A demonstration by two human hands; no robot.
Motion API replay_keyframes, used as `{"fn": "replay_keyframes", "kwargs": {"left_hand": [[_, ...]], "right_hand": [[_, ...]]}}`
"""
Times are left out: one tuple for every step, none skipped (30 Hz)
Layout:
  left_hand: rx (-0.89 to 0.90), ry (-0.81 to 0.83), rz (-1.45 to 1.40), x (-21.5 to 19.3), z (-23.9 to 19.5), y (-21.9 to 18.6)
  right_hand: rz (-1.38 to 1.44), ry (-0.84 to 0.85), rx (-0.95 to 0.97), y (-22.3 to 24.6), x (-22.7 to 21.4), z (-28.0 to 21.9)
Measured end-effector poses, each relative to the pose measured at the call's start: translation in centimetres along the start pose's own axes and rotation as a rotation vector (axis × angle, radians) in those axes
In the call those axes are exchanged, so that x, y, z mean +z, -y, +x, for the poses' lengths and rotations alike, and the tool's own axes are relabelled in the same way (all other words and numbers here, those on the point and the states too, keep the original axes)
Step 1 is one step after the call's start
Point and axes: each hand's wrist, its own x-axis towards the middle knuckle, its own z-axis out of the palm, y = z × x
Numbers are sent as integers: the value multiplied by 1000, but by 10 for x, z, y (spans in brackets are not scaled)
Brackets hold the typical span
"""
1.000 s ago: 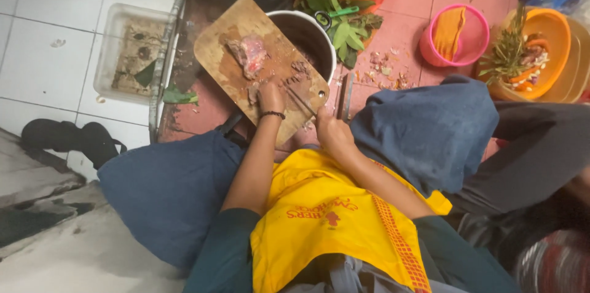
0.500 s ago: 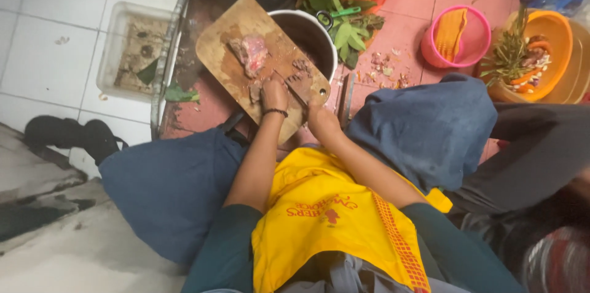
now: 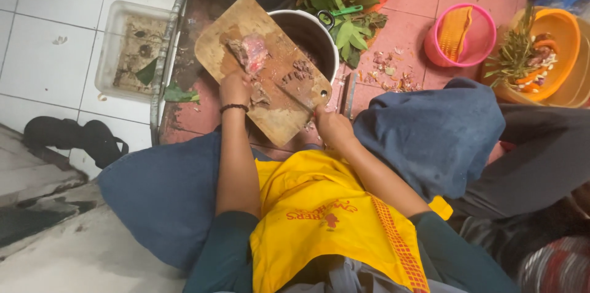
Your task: The person cuts raw meat into smaller pieces on a wooden cutting board.
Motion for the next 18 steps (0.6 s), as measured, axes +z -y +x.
{"fn": "replay_keyframes", "kwargs": {"left_hand": [[-3, 0, 1, -7, -5, -7], [-36, 71, -1, -13, -10, -13], [-68, 144, -4, -19, -16, -20], [-70, 146, -3, 4, -13, -2], [-73, 139, 63, 27, -8, 14], [-77, 131, 130, 50, -2, 31], [-75, 130, 130, 43, -5, 19], [-75, 179, 90, 37, -7, 7], [-79, 226, 48, 30, -12, -4], [-82, 224, 48, 32, -11, -3], [-47, 236, -11, 36, -13, -3], [-13, 248, -70, 40, -14, -3], [-12, 248, -71, 59, -11, 7], [-119, 372, -558, 79, -7, 16], [-227, 485, -1046, 97, -4, 26], [-227, 486, -1047, 93, -4, 13], [-252, 450, -1072, 89, -6, 0], [-277, 414, -1096, 86, -7, -13]], "right_hand": [[1, 2, -2, -1, -5, 6], [-3, -5, 62, -1, -9, 12], [-6, -12, 128, -2, -13, 17], [-5, -9, 128, -10, -10, 22], [-25, -89, 140, -17, -8, 30], [-46, -170, 152, -25, -6, 37], [-45, -171, 151, -21, -12, 37], [14, -192, 169, -18, -19, 36], [71, -210, 182, -14, -25, 35], [70, -209, 179, -11, -25, 35], [63, -194, 182, -10, -24, 33], [56, -179, 186, -8, -23, 31], [54, -179, 187, -7, -22, 27], [80, -185, 173, -6, -20, 23], [105, -191, 158, -4, -19, 18], [104, -191, 158, -3, -20, 17], [108, -195, 154, -2, -20, 14], [111, -198, 150, -1, -20, 12]]}}
